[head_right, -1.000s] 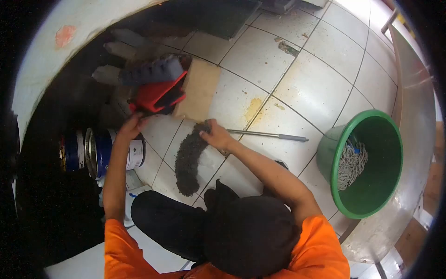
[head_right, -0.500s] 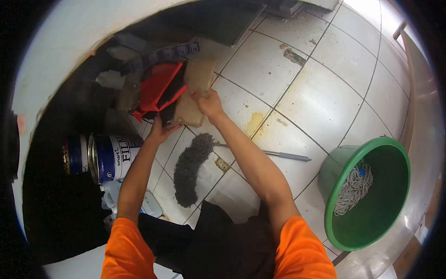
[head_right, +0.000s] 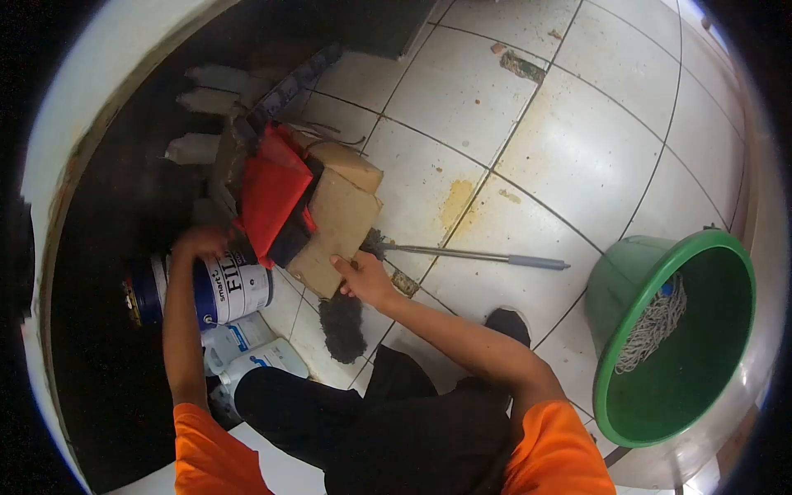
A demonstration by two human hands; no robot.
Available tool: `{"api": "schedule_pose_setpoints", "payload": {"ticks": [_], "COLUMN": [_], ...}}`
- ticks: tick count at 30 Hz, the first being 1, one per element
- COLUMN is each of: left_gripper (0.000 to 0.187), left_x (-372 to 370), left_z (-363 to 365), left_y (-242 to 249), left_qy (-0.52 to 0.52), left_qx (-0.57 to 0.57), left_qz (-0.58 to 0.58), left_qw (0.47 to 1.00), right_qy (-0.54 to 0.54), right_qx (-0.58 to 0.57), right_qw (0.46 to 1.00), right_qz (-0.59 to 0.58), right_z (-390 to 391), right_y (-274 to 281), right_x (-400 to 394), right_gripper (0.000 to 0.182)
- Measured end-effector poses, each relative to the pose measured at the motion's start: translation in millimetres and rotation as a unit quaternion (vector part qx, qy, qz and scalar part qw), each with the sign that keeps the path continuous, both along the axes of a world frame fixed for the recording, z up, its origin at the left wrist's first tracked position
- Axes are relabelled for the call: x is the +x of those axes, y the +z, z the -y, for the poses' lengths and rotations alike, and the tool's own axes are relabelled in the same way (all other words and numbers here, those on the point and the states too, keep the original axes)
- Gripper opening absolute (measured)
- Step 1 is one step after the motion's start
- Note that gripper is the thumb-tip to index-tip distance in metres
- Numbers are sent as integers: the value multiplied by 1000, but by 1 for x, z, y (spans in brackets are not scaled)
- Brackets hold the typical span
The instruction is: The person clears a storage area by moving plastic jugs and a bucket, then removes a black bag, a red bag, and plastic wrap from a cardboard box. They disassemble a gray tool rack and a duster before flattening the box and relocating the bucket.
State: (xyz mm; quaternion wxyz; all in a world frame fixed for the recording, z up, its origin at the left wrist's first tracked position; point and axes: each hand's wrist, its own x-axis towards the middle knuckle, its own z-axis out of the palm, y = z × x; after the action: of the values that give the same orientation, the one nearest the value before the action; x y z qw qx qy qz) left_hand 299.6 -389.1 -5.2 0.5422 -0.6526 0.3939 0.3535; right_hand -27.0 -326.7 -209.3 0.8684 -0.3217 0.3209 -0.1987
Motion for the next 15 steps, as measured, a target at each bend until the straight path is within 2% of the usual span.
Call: {"api": "schedule_pose_setpoints", "payload": {"ticks": [1,2,3,5,8,10,11,13,15], "left_gripper": [47,50,58,68,75,74,74,62,56], "left_x": [15,25,10,6,2,-6,-8,-14,-21], "left_z": [18,38,67,119,185,210,220,228,230], "left_y": [4,4,0,-30,-67,-84,-91,-98,-82], "left_qy": [25,48,44,-93,-105,-145,-145,-129,-126], "left_qx": [-214,-419,-543,-685,-651,-473,-473,-483,-496], "left_qz": [-41,-82,-78,-34,-75,55,51,156,133], "left_qw": [976,903,835,722,748,867,868,852,849], "right_qy": [-4,-8,-10,-5,4,6,5,4,3], "right_qx": [6,1,-6,-1,0,-9,-13,-15,-19], "right_qw": [1000,1000,1000,1000,1000,1000,1000,1000,1000], "right_qz": [2,-2,-5,-5,-6,-5,-3,-1,10], "right_z": [-2,-2,-1,0,0,2,3,3,4], "right_y": [0,-1,-1,-4,-9,-10,-10,-10,-12], "right_x": [0,1,2,4,2,0,0,-3,-3], "right_gripper": [44,44,44,43,42,41,40,39,39]}}
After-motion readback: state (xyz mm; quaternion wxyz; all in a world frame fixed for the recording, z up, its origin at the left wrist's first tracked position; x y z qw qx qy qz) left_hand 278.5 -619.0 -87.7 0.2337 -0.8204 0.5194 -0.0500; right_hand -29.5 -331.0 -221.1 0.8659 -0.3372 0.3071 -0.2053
